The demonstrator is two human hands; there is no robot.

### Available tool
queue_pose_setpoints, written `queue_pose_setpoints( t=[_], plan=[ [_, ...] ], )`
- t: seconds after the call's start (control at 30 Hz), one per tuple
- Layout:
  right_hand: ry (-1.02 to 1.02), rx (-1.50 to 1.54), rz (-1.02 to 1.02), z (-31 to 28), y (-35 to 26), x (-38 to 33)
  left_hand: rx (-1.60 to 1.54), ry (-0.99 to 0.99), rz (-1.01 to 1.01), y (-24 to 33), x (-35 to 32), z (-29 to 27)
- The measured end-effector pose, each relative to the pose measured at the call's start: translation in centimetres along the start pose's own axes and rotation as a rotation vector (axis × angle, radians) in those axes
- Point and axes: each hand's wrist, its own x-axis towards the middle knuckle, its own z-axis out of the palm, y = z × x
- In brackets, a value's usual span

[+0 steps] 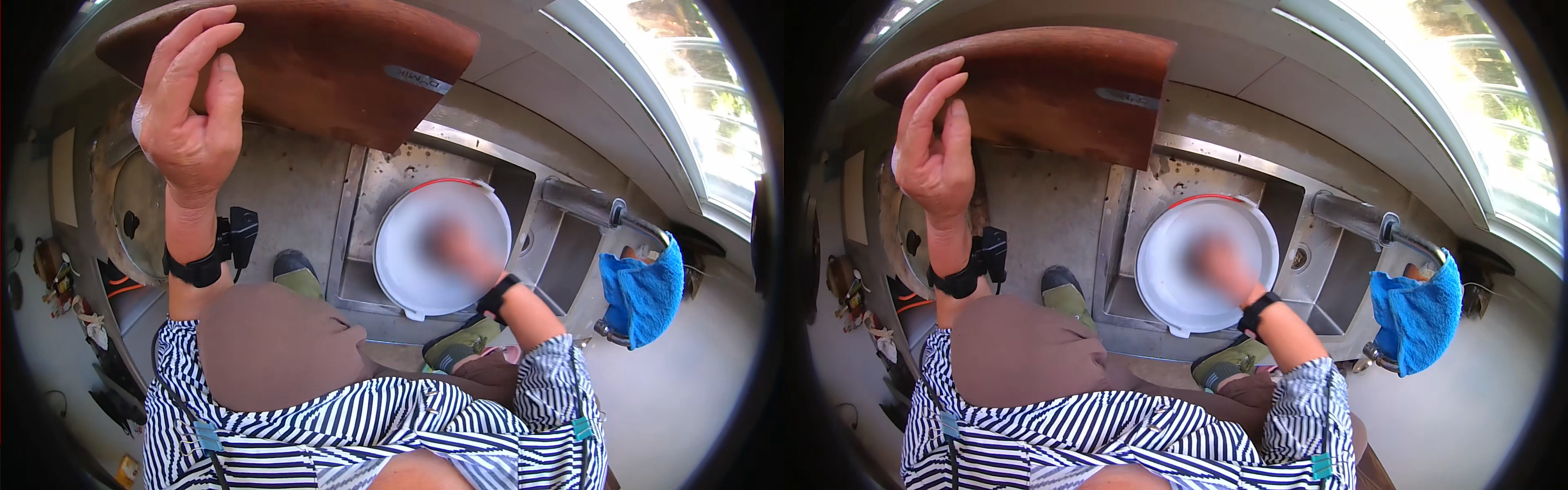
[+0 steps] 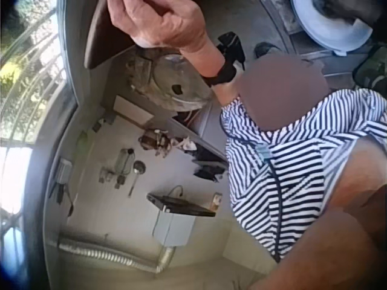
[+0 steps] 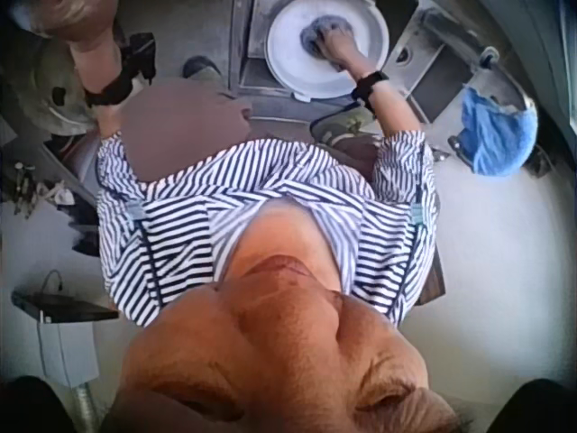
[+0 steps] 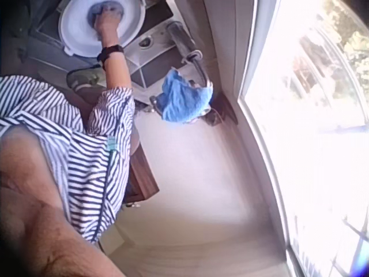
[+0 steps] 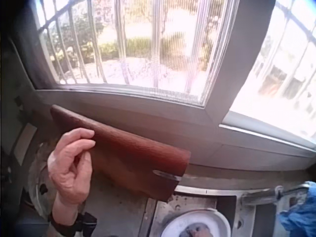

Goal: The person wipes the bottom frame of an open window using a cloth, then washes the cloth in a bucket of soapy water, and continues to wipe the window sill and a wooden board.

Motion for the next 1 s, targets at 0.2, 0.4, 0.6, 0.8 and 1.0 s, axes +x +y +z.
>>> queue_pose_setpoints(
  t=[0.2, 0.4, 0.6, 0.8, 1.0],
  plan=[
    [0.263, -1.526, -0.386, 3.9, 5.2, 3.5, 0.007, -0.04, 0.008, 0.7, 0.0, 0.7],
    [0.043, -0.689, -0.274, 0.6, 4.5, -0.2, -0.037, 0.064, 0.059, 1.1, -0.3, 0.2],
    [-0.141, -1.275, -0.392, 5.5, -15.6, -12.1, -0.213, 0.08, 0.126, 1.5, -1.2, 0.4],
    [0.01, -1.192, -0.377, 4.1, -8.8, -7.2, -0.411, -0.25, 0.083, 2.9, -1.7, 0.6],
    [0.151, -1.1, -0.425, 4.5, -0.5, 2.9, -0.681, -0.896, -0.131, 3.7, -5.3, 3.5]
  ],
)
